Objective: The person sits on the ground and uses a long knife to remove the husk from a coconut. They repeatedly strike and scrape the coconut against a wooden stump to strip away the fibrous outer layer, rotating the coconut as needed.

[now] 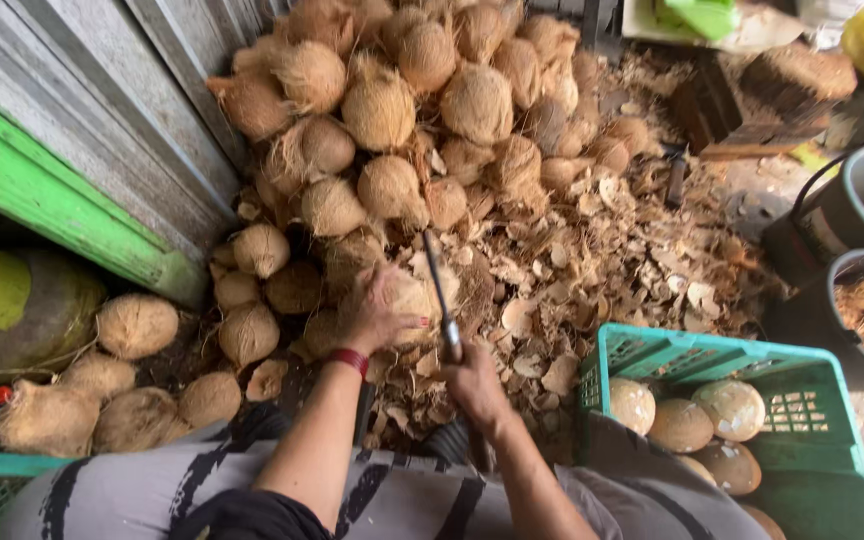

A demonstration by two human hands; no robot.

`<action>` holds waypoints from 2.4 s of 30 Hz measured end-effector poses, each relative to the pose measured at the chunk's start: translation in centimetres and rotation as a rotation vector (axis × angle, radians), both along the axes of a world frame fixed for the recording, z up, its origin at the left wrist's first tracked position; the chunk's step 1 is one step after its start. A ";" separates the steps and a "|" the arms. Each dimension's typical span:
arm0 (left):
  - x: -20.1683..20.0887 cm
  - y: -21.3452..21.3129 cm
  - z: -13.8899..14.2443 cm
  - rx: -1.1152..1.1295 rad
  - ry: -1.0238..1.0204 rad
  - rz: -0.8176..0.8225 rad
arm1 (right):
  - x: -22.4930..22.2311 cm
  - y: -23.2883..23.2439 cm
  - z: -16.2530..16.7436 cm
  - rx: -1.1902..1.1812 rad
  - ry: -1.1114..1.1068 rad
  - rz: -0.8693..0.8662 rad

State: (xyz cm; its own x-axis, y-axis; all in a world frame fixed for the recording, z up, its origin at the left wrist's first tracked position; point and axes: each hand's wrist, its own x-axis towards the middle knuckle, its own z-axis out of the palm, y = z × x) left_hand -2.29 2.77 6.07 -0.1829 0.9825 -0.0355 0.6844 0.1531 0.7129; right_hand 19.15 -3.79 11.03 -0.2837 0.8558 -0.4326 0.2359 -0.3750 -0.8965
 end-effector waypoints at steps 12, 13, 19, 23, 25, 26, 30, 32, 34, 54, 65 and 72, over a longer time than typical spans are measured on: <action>-1.3 0.9 1.7 -0.191 -0.220 0.102 | -1.4 -0.8 -6.2 -0.379 0.125 -0.076; -1.3 0.5 1.9 -0.169 -0.280 0.127 | -0.8 -0.6 -5.6 -0.309 0.142 -0.065; -1.8 -1.3 2.6 -0.329 -0.353 0.236 | 0.1 0.2 0.6 0.067 0.163 -0.090; -2.2 -1.9 1.5 -0.339 -0.240 0.264 | -1.0 -0.1 -0.5 0.500 0.314 -0.096; -2.5 -2.0 0.5 -0.258 -0.289 0.253 | -2.1 -0.1 -2.8 0.282 0.181 0.004; -2.5 -2.1 0.0 -0.227 -0.313 0.243 | -2.2 -0.4 -4.0 -0.014 -0.025 0.090; -2.4 -2.7 -1.0 -0.162 -0.444 0.358 | -1.3 -1.1 -5.5 -0.561 0.038 -0.070; -2.1 -3.2 -0.7 -0.156 -0.631 0.449 | -0.9 -1.0 -4.0 -0.367 -0.128 0.058; -1.3 -4.1 -0.1 -0.110 -0.774 0.613 | -1.2 -0.5 -1.4 -0.194 -0.213 0.119; -1.4 -5.3 -0.9 -0.201 -0.861 0.649 | 0.6 1.2 -11.3 -0.214 -0.348 0.132; 0.2 -4.1 -0.3 -0.384 -1.026 0.662 | 1.6 1.8 -3.9 0.014 -0.432 0.072; -0.1 -4.0 -0.3 -0.244 -0.969 0.815 | -1.7 0.2 -8.5 0.140 -0.046 0.039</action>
